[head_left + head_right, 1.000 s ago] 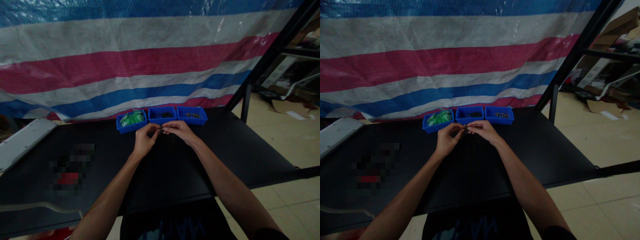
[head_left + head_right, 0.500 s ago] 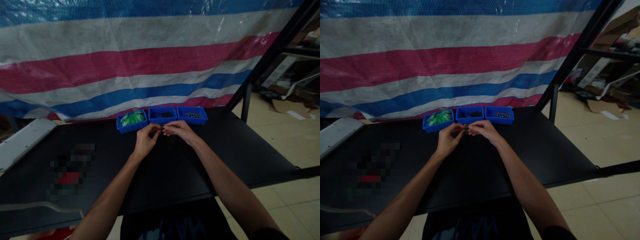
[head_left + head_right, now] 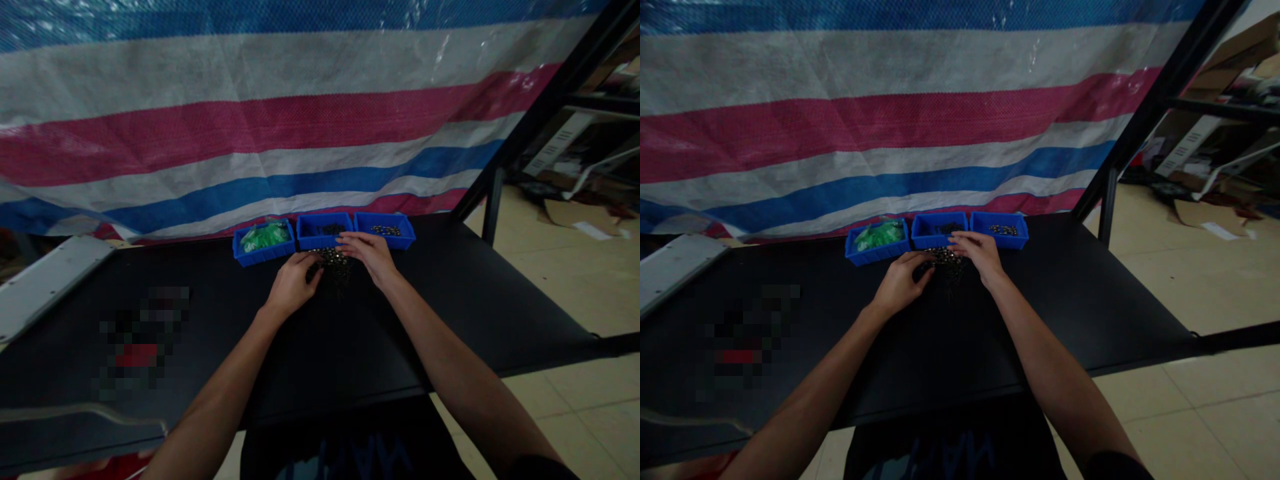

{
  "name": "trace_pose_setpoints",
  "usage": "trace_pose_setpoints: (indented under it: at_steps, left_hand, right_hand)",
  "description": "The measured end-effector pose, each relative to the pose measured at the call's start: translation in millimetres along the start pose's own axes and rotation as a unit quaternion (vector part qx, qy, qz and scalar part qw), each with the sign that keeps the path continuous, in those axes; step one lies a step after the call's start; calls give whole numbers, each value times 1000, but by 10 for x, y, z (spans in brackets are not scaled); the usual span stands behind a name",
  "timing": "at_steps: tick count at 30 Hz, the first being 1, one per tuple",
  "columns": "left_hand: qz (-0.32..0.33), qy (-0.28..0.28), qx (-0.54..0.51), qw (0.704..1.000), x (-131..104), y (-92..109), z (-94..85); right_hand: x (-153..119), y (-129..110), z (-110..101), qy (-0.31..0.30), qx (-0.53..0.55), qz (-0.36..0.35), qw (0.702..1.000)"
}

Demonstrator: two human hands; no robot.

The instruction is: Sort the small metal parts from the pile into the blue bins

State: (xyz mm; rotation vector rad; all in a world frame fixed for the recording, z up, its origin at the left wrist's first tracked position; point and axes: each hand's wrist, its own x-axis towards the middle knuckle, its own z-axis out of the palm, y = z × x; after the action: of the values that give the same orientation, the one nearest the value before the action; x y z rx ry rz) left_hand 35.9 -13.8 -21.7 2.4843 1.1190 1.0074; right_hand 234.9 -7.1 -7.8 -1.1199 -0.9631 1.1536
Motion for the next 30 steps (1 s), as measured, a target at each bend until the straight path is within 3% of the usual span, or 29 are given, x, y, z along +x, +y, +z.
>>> trace_pose_setpoints:
  at_steps: [4, 8, 23, 30]
  left_hand:
    - [5, -42, 51, 998, -21, -57, 16]
    - [-4, -41, 45, 998, -20, -88, 32]
    - [-12, -8, -14, 1000, -13, -99, 26]
    - [-12, 64, -68, 996, 26, -13, 0]
  right_hand:
    - [36, 1, -47, 102, 10, -28, 994]
    - [48, 10, -53, 126, -6, -26, 992]
    - [28, 16, -36, 64, -70, -49, 994]
    - [9, 4, 18, -22, -73, -42, 996]
